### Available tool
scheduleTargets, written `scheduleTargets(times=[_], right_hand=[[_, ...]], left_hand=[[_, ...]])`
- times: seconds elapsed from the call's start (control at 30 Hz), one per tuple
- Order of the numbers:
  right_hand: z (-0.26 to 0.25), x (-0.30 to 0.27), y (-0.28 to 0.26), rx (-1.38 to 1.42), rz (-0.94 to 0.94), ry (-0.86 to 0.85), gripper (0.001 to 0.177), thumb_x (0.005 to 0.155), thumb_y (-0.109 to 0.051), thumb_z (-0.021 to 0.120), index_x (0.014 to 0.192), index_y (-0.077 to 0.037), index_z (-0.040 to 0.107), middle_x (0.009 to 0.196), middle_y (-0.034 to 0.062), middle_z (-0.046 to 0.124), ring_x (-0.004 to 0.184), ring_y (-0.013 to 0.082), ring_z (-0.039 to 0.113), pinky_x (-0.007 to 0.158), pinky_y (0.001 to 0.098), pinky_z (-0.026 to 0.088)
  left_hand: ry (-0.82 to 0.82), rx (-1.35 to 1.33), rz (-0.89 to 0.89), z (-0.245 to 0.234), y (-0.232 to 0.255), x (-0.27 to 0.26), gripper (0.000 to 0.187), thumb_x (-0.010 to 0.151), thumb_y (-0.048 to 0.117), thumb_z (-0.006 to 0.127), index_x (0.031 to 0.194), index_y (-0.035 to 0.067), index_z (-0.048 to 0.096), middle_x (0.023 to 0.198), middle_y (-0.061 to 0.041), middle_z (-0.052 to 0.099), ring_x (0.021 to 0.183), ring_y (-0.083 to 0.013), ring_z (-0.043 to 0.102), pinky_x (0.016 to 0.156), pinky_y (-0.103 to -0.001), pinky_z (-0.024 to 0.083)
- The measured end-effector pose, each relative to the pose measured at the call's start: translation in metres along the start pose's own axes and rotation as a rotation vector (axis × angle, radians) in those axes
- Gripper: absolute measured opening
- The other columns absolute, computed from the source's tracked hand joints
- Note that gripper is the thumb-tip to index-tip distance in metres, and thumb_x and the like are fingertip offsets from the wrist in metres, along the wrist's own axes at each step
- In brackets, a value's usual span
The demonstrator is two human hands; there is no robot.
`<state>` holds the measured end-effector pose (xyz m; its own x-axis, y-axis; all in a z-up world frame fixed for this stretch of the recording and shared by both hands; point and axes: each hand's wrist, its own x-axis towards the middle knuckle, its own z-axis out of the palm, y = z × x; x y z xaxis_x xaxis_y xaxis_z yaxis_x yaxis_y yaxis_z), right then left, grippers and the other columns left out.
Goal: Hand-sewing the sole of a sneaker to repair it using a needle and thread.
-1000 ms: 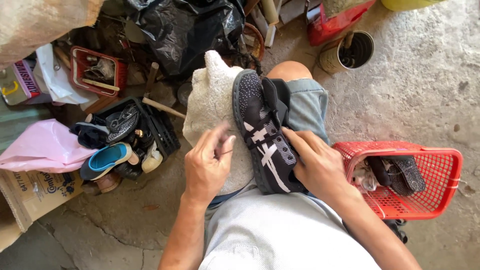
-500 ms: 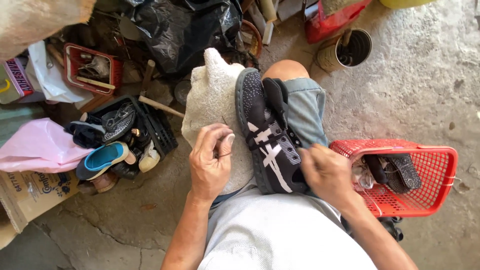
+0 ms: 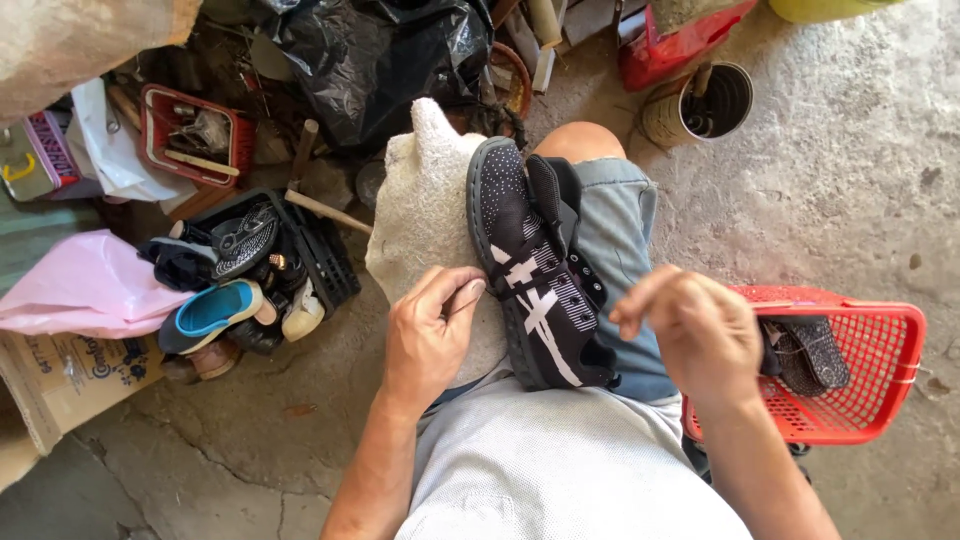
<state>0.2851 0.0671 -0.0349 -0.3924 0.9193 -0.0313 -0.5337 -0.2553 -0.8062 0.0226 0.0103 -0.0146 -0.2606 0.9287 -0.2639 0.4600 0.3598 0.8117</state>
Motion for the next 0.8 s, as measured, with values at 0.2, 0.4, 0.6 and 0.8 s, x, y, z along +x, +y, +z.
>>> scheduleTargets(times=[0.2, 0.4, 0.6, 0.8], right_hand=[[0.023, 0.005, 0.002, -0.643, 0.221, 0.112, 0.022, 0.101, -0.007, 0.056, 0.106, 0.004, 0.074, 0.110, 0.0197, 0.075, 0.074, 0.0153, 0.071, 0.066, 0.0279, 0.058], [0.019, -0.001, 0.011, -0.805, 0.248, -0.007, 0.028, 0.096, -0.001, 0.058, 0.122, 0.003, 0.070, 0.118, 0.0196, 0.075, 0.063, 0.0173, 0.069, 0.048, 0.0267, 0.058], [0.035, 0.008, 0.008, -0.848, 0.231, -0.101, 0.035, 0.096, -0.001, 0.056, 0.130, 0.004, 0.065, 0.122, 0.0233, 0.072, 0.064, 0.0242, 0.074, 0.042, 0.0292, 0.059], [0.023, 0.005, 0.029, -0.807, 0.297, -0.236, 0.034, 0.098, -0.004, 0.055, 0.131, 0.002, 0.064, 0.123, 0.0225, 0.072, 0.110, 0.0405, 0.071, 0.090, 0.0537, 0.055]], left_hand=[[0.016, -0.180, 0.016, -0.004, 0.005, -0.007, 0.016, 0.103, 0.008, 0.056, 0.104, 0.004, 0.071, 0.099, -0.015, 0.067, 0.070, -0.0200, 0.066, 0.059, -0.031, 0.060], [0.085, -0.011, 0.019, 0.013, 0.000, 0.003, 0.020, 0.099, 0.020, 0.070, 0.107, 0.002, 0.068, 0.089, -0.015, 0.070, 0.063, -0.0247, 0.072, 0.050, -0.032, 0.059], [0.146, 0.069, 0.090, 0.010, -0.001, 0.002, 0.003, 0.095, 0.010, 0.070, 0.092, 0.009, 0.069, 0.075, -0.010, 0.070, 0.060, -0.0246, 0.070, 0.051, -0.031, 0.055], [0.010, -0.411, -0.226, 0.008, -0.010, -0.006, 0.004, 0.091, 0.008, 0.066, 0.092, 0.005, 0.066, 0.081, -0.012, 0.074, 0.052, -0.0138, 0.068, 0.049, -0.027, 0.054]])
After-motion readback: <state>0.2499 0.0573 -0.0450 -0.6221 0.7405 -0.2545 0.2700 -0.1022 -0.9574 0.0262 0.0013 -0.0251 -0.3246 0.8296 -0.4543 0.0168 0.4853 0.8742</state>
